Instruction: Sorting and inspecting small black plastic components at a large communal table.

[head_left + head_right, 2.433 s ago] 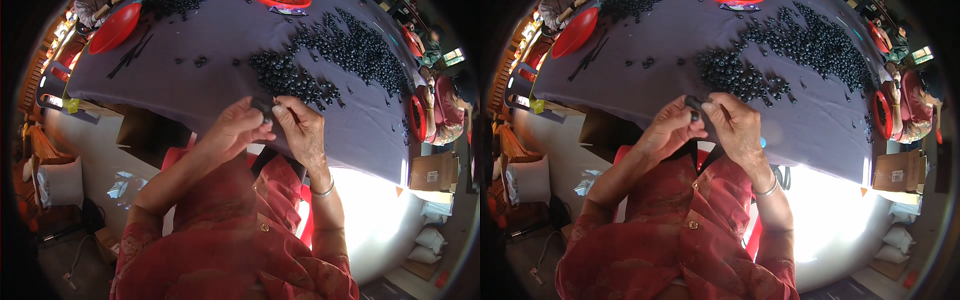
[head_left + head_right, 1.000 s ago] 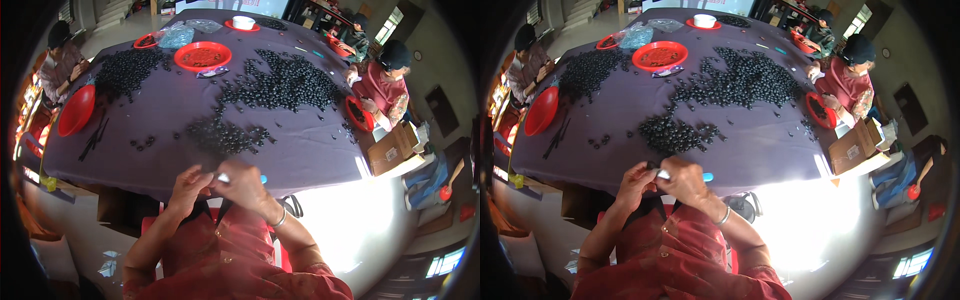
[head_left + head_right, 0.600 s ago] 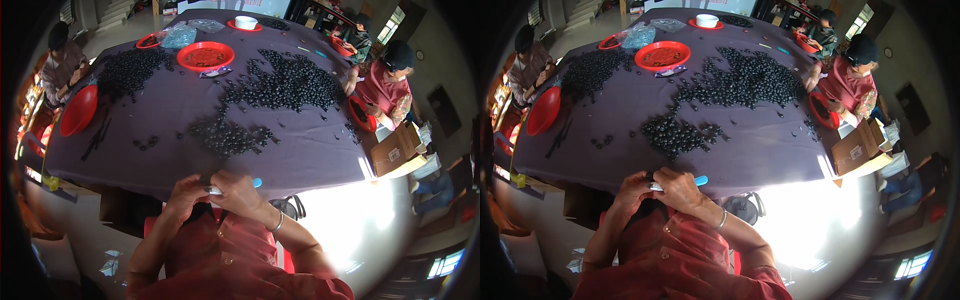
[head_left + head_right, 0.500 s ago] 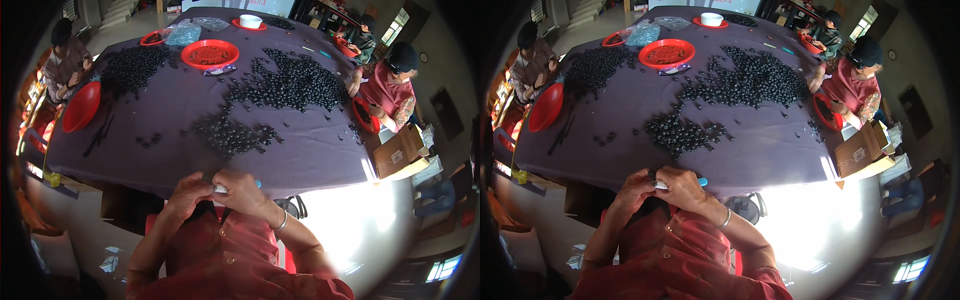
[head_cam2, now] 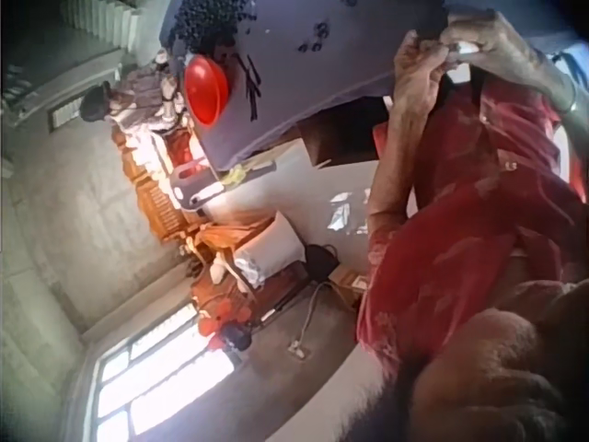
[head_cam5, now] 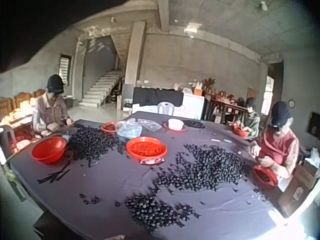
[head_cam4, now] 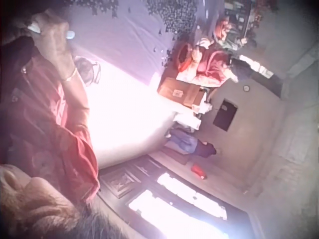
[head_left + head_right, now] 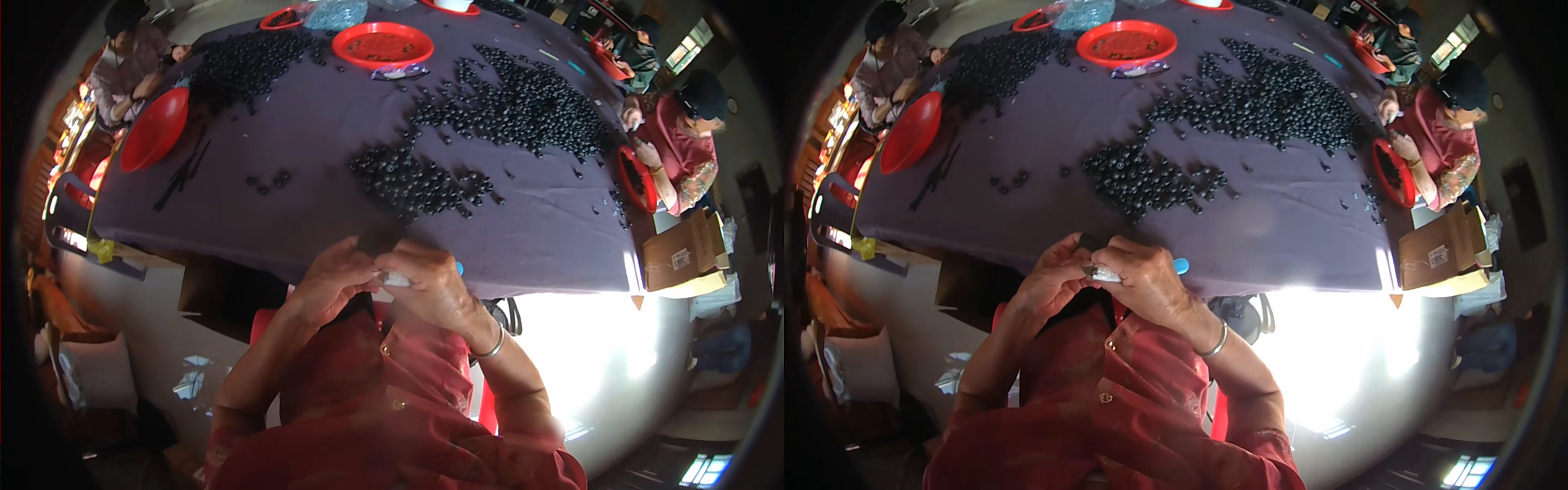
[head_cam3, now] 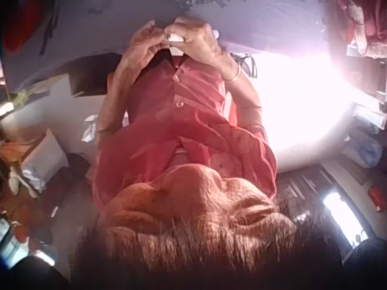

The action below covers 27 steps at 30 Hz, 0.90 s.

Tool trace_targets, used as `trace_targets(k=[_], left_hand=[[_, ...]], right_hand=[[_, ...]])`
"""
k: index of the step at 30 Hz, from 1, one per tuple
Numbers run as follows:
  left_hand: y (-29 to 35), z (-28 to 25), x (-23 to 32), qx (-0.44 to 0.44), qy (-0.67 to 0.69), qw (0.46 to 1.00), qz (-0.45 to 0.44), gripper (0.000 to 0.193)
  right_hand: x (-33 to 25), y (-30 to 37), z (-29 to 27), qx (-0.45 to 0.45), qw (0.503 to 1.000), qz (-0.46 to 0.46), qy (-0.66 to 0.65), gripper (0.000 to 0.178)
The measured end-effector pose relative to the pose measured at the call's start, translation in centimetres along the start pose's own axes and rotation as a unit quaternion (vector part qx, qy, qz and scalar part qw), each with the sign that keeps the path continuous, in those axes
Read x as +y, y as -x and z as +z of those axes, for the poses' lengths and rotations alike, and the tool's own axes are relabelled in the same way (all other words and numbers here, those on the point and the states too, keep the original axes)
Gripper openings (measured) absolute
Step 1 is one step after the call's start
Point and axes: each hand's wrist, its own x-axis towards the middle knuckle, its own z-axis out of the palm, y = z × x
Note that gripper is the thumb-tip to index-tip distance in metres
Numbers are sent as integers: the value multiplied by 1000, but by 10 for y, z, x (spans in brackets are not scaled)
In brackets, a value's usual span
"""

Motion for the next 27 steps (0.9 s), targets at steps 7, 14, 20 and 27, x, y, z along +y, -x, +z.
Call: trace_targets(k=[7,14,20,27], left_hand=[[-1,1,-2,-54,46,997,-32,23],[-2,2,-3,-101,104,989,34,20],[1,1,3,-75,75,990,91,14],[0,4,4,-98,92,984,117,10]], right_hand=[[3,-8,-10,-43,982,78,-167,10],[11,-4,-11,1,996,58,-70,16],[8,-1,-8,2,999,-6,-40,25],[6,-4,0,-4,995,-78,67,24]])
